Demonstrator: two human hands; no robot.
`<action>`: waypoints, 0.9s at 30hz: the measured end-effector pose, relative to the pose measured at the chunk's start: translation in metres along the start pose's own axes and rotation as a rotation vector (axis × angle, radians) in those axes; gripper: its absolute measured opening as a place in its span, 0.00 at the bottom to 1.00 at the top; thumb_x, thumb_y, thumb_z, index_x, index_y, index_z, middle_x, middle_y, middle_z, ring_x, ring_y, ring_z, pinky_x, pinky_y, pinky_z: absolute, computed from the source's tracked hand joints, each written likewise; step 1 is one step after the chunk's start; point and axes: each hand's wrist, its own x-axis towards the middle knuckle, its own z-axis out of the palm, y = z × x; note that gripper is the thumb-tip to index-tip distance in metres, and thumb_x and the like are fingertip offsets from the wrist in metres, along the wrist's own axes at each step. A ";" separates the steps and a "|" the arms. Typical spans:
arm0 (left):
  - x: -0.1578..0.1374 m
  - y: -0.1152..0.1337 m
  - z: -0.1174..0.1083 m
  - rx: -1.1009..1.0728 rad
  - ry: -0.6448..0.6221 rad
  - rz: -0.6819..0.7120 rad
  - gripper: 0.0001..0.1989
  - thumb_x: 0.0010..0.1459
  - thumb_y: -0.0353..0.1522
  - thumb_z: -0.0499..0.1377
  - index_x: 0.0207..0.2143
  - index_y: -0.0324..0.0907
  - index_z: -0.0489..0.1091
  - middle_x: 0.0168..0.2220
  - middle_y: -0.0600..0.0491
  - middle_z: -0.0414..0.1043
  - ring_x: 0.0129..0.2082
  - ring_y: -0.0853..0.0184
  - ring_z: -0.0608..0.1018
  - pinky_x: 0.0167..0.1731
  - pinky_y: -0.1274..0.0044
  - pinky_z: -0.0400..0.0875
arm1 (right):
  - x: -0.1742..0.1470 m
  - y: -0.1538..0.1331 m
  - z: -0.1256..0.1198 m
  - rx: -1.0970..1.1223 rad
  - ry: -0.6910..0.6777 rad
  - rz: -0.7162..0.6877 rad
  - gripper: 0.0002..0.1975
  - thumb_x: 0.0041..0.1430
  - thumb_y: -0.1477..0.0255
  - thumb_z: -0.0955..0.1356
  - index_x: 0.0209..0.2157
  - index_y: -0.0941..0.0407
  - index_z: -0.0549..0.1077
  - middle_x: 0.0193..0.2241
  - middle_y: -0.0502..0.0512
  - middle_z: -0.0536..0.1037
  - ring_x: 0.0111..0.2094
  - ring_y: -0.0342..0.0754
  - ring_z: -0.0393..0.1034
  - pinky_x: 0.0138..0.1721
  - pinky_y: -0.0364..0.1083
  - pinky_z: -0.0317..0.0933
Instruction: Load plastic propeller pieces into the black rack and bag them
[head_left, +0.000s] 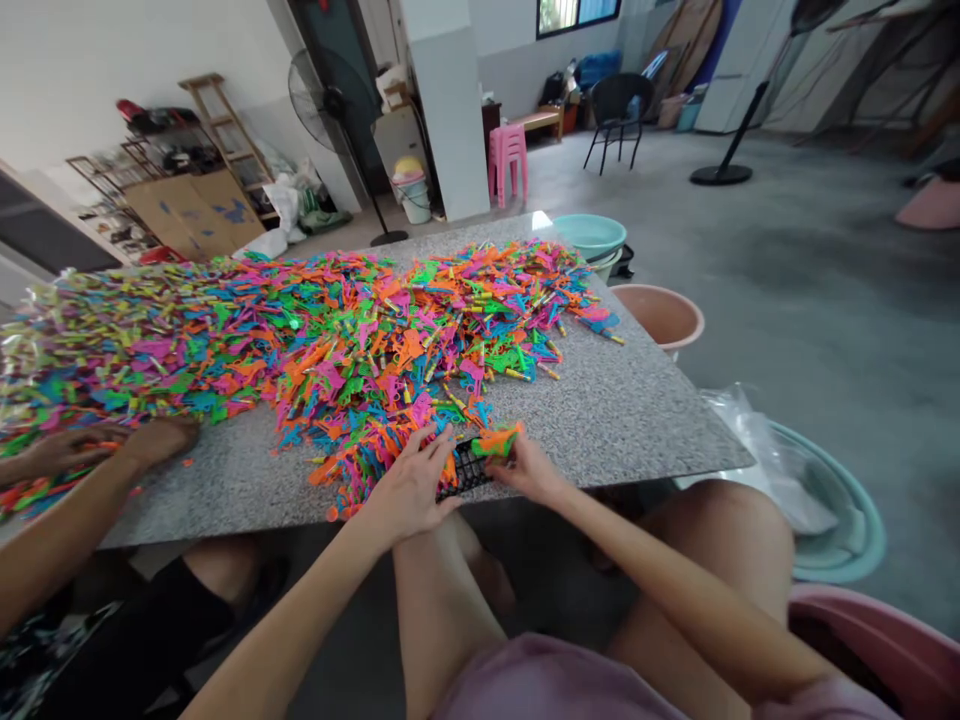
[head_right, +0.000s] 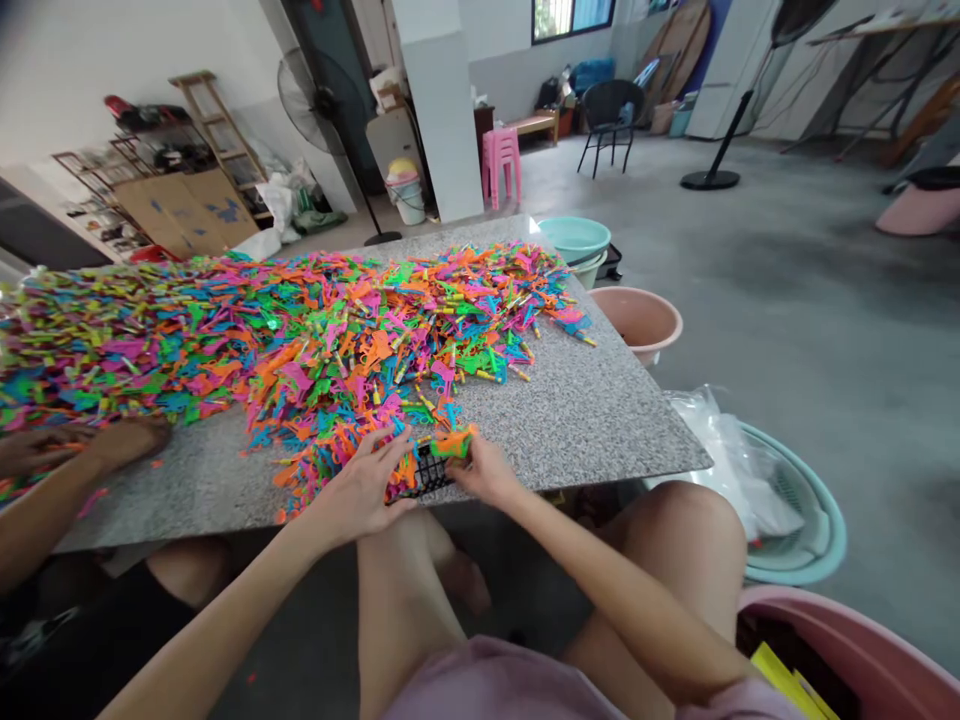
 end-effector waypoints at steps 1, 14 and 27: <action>0.000 0.000 0.000 -0.003 -0.001 -0.001 0.41 0.49 0.36 0.67 0.62 0.34 0.54 0.60 0.37 0.62 0.63 0.47 0.58 0.57 0.58 0.62 | -0.005 -0.005 0.014 0.081 -0.011 -0.018 0.09 0.55 0.74 0.67 0.40 0.59 0.72 0.31 0.52 0.78 0.30 0.44 0.72 0.32 0.41 0.63; 0.001 -0.006 0.009 -0.030 0.061 -0.008 0.43 0.54 0.42 0.64 0.65 0.35 0.49 0.58 0.37 0.65 0.63 0.46 0.59 0.56 0.58 0.64 | -0.012 -0.036 0.047 -0.336 -0.102 -0.055 0.10 0.58 0.80 0.65 0.42 0.59 0.68 0.38 0.61 0.77 0.39 0.50 0.73 0.38 0.44 0.61; 0.002 -0.007 0.017 0.028 0.144 -0.002 0.33 0.61 0.40 0.57 0.63 0.35 0.52 0.58 0.38 0.65 0.63 0.48 0.60 0.54 0.59 0.67 | -0.023 -0.026 0.064 -0.244 0.066 -0.027 0.04 0.58 0.79 0.65 0.33 0.56 0.67 0.31 0.54 0.76 0.33 0.48 0.72 0.31 0.42 0.58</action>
